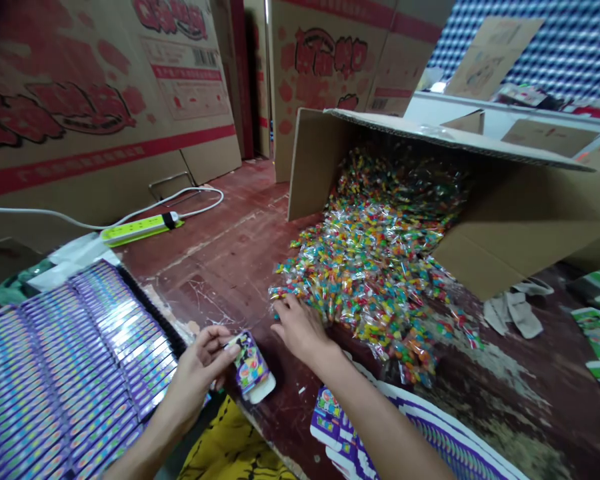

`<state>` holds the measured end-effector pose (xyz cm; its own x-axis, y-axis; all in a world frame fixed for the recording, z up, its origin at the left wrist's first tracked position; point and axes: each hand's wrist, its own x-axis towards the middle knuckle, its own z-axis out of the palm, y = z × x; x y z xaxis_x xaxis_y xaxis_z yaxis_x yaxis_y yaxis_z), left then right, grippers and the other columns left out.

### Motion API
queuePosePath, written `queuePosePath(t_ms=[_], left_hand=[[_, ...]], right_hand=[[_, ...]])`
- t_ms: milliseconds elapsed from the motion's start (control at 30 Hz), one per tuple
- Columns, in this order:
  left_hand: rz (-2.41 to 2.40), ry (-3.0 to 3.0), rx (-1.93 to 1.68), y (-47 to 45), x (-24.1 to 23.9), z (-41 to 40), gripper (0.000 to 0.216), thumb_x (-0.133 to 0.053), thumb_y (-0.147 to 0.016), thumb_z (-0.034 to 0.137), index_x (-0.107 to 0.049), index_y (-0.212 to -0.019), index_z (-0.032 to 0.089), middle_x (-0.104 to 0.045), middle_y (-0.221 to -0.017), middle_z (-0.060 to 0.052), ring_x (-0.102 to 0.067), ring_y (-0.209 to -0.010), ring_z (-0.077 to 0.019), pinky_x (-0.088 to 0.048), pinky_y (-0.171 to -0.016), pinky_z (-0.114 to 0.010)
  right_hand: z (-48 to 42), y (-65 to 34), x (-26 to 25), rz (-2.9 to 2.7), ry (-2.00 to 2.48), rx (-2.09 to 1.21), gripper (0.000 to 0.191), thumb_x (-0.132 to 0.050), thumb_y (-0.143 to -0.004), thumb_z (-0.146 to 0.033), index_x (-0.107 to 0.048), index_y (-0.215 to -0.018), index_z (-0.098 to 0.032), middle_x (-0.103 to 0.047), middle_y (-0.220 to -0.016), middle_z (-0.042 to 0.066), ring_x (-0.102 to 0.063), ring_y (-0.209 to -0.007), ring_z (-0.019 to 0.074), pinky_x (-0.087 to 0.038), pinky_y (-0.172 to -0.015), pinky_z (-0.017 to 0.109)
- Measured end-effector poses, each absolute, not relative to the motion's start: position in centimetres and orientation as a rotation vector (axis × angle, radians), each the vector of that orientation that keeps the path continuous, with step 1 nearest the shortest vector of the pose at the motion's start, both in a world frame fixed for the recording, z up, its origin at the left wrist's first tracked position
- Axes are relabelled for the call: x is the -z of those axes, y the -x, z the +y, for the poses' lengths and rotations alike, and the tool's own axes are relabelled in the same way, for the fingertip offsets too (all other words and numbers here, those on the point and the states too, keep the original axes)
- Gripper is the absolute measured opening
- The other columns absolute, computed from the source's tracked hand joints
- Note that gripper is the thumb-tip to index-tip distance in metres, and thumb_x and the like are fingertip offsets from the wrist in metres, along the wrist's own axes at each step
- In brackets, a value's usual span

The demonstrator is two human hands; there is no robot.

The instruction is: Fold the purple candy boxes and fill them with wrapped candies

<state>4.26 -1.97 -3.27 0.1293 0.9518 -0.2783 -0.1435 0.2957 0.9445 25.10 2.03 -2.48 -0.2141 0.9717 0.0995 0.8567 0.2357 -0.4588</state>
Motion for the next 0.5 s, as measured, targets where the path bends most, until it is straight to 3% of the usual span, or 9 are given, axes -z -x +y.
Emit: queuePosePath(t_ms=[67, 167, 333, 500], left_hand=[[1.174, -0.878, -0.991, -3.6, 2.6, -1.9, 0.048, -0.075, -0.076, 0.038, -0.047, -0.111, 0.023, -0.061, -0.09, 0.002, -0.058, -0.052, -0.0096, -0.048, -0.044, -0.02], [1.133, -0.863, -0.906, -3.2, 2.2, -2.2, 0.055, -0.075, -0.074, 0.036, -0.048, -0.12, 0.022, -0.062, -0.096, -0.002, -0.065, -0.06, -0.0137, -0.057, -0.057, -0.03], [0.938, -0.956, -0.742, -4.5, 3.3, -2.7, 0.034, -0.072, -0.078, 0.031, -0.062, -0.107, 0.016, -0.066, -0.094, -0.004, -0.066, -0.082, -0.0187, -0.052, -0.072, -0.027], [0.815, -1.024, -0.664, -6.8, 3.8, -3.5, 0.035, -0.072, -0.08, 0.027, -0.061, -0.111, 0.018, -0.069, -0.105, -0.006, -0.062, -0.094, -0.0207, -0.049, -0.076, -0.026]], right_hand=[[2.7, -24.6, 3.1, -2.152, 1.701, -0.428, 0.015, -0.071, -0.08, -0.017, -0.067, -0.094, -0.021, -0.066, -0.101, 0.008, -0.066, -0.087, 0.0235, -0.049, -0.075, 0.032], [2.3, -25.2, 3.0, -2.079, 1.728, -0.432, 0.007, -0.062, -0.085, -0.014, -0.065, -0.087, -0.02, -0.068, -0.092, 0.008, -0.067, -0.081, 0.0216, -0.049, -0.074, 0.031], [-0.7, -27.5, 0.7, -1.761, 1.74, -0.479, 0.016, -0.045, -0.098, -0.028, -0.057, -0.099, -0.018, -0.069, -0.082, 0.006, -0.069, -0.072, 0.0164, -0.054, -0.066, 0.024], [-3.2, -27.2, -0.8, -1.33, 1.433, -0.772, 0.014, -0.061, -0.091, -0.033, -0.058, -0.092, -0.02, -0.07, -0.087, 0.006, -0.07, -0.081, 0.0202, -0.056, -0.075, 0.03]])
